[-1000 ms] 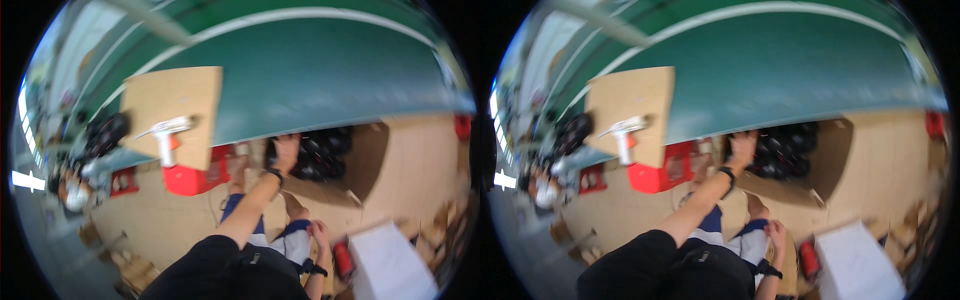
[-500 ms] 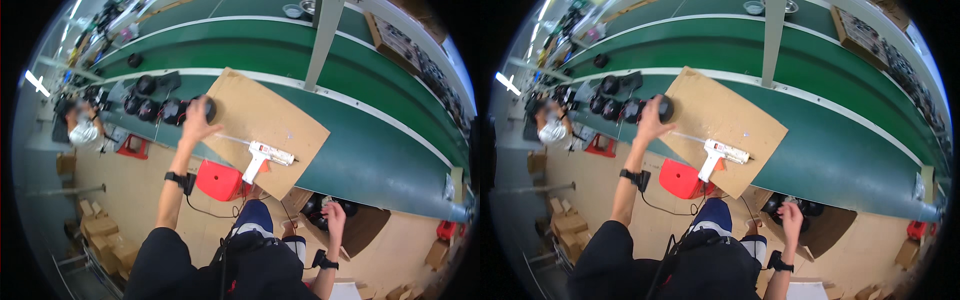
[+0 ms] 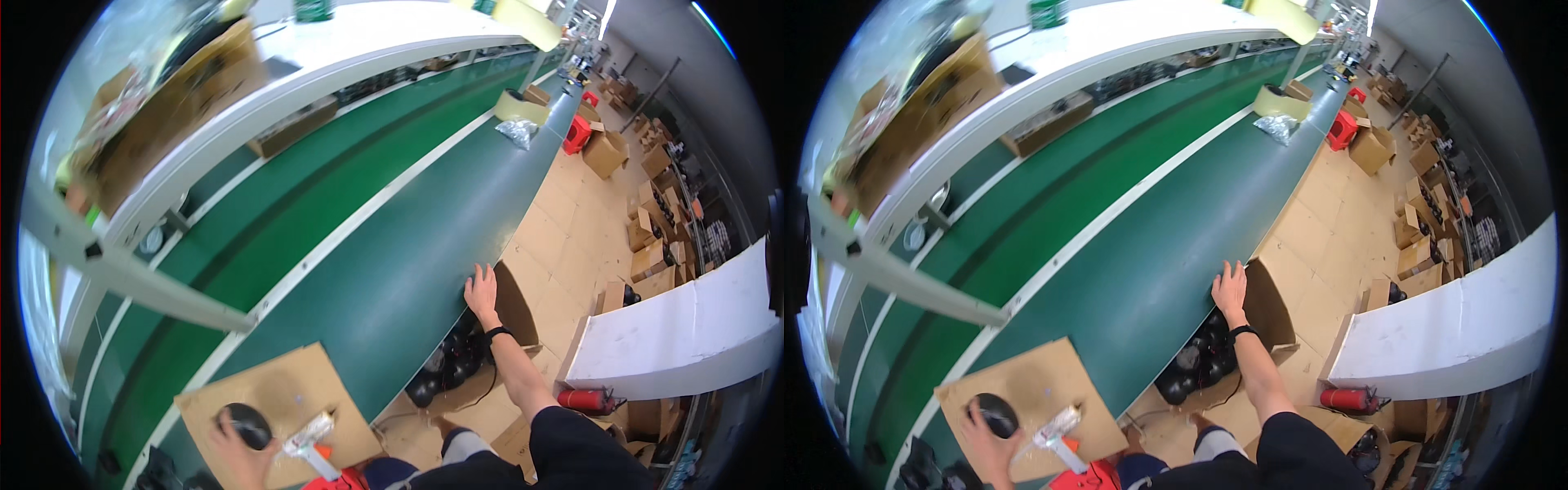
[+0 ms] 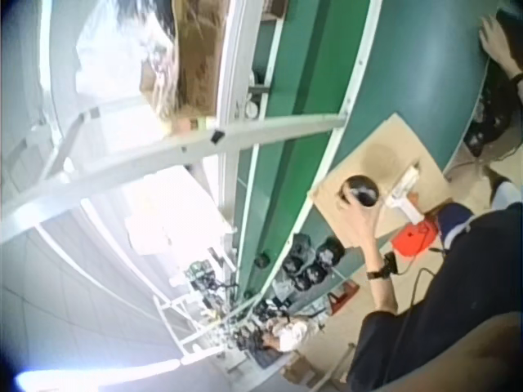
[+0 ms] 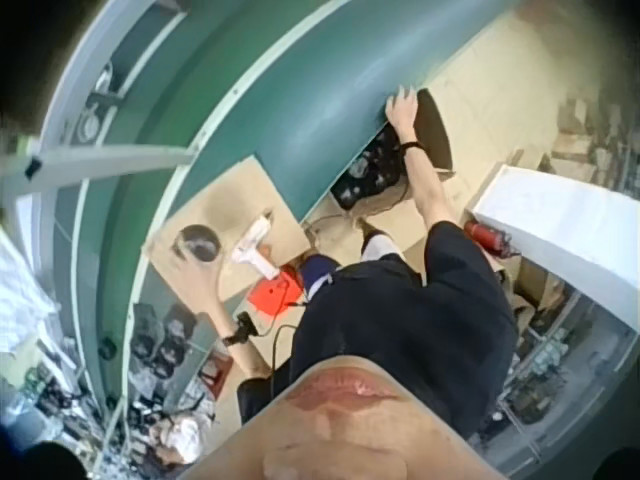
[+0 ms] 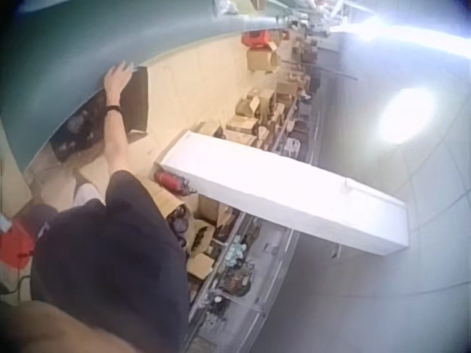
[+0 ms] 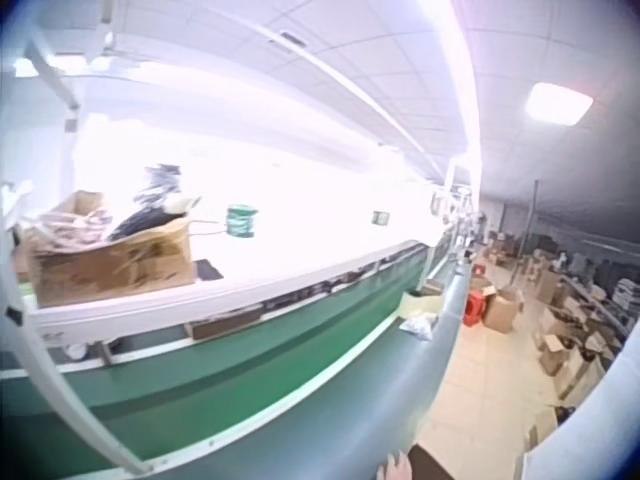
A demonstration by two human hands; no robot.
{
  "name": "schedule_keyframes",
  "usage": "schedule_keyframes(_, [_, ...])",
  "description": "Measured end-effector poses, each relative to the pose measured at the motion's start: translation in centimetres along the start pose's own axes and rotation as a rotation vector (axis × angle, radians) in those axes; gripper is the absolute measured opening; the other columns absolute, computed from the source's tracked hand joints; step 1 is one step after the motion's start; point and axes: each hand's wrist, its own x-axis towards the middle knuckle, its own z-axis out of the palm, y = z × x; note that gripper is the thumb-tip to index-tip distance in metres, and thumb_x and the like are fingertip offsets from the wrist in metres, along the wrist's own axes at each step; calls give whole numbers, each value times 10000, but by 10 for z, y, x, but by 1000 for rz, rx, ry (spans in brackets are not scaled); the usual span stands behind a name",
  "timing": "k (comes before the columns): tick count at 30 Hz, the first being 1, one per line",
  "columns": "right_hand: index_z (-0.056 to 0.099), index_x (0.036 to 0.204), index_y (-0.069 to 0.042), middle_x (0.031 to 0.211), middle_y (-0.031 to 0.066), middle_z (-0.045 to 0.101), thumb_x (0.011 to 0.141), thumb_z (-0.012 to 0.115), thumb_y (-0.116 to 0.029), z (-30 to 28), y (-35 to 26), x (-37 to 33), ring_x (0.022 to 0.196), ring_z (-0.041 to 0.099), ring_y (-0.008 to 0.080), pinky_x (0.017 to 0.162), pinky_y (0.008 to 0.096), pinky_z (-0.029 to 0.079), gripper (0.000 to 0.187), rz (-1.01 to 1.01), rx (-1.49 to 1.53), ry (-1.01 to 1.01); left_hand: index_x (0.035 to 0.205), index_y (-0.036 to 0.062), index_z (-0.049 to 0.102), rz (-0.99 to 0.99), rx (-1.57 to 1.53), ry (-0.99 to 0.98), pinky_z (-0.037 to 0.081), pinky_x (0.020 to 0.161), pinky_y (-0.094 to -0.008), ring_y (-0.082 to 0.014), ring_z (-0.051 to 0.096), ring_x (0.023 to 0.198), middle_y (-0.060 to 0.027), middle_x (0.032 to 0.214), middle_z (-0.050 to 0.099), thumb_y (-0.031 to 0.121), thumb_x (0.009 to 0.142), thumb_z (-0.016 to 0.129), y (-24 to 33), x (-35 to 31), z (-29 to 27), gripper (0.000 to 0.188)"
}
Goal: The recorder uses a hot glue gun to apply adhesive to the internal wiring and connectors of a spherical electronic component.
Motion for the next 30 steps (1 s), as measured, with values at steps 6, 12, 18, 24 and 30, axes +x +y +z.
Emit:
schedule_keyframes(6, [431, 1463, -39, 1600, 224, 276, 962, 519, -214, 72, -25, 22, 1260, 493, 427, 1009, 509, 476, 538, 753, 130, 114, 1507, 143, 322, 193, 97, -265, 424, 1008, -619, -480, 342, 1351, -260, 1495, 296, 335, 499, 920, 206, 46, 132, 1188])
schedule_keyframes(12, [437, 1465, -59, 1636, 174, 229, 952, 516, -164, 51, -31, 43, 1194, 527, 397, 888, 479, 554, 530, 832, 32, 104, 1518, 150, 310, 205, 0, -67, 425, 978, -659, -515, 342, 1333, -304, 1497, 279, 347, 544, 891, 360, 148, 210, 1151])
schedule_keyframes(18, [427, 1465, -45, 1641, 203, 192, 939, 512, -147, 48, -33, 47, 1236, 501, 419, 907, 477, 553, 543, 851, 144, 2, 1557, 108, 266, 370, -230, 163, 375, 1104, -579, -514, 298, 1410, -301, 1571, 213, 305, 719, 830, 636, 238, 224, 1029])
schedule_keyframes(24, [431, 1458, -32, 1635, 198, 228, 924, 508, -131, 43, -18, 48, 1180, 538, 418, 875, 483, 557, 549, 804, 62, 127, 1461, 45, 431, 656, -425, -148, 352, 1142, -482, -430, 370, 1400, -251, 1518, 371, 133, 819, 719, 518, 181, 190, 709])
schedule_keyframes(30, [448, 1441, -32, 1624, 208, 250, 943, 498, -164, 50, -41, 50, 1118, 585, 418, 859, 510, 540, 518, 784, 21, 70, 1144, -1, 653, 359, -541, -249, 545, 836, -375, -296, 682, 980, -160, 1080, 692, 47, 827, 702, 280, 126, 136, 324])
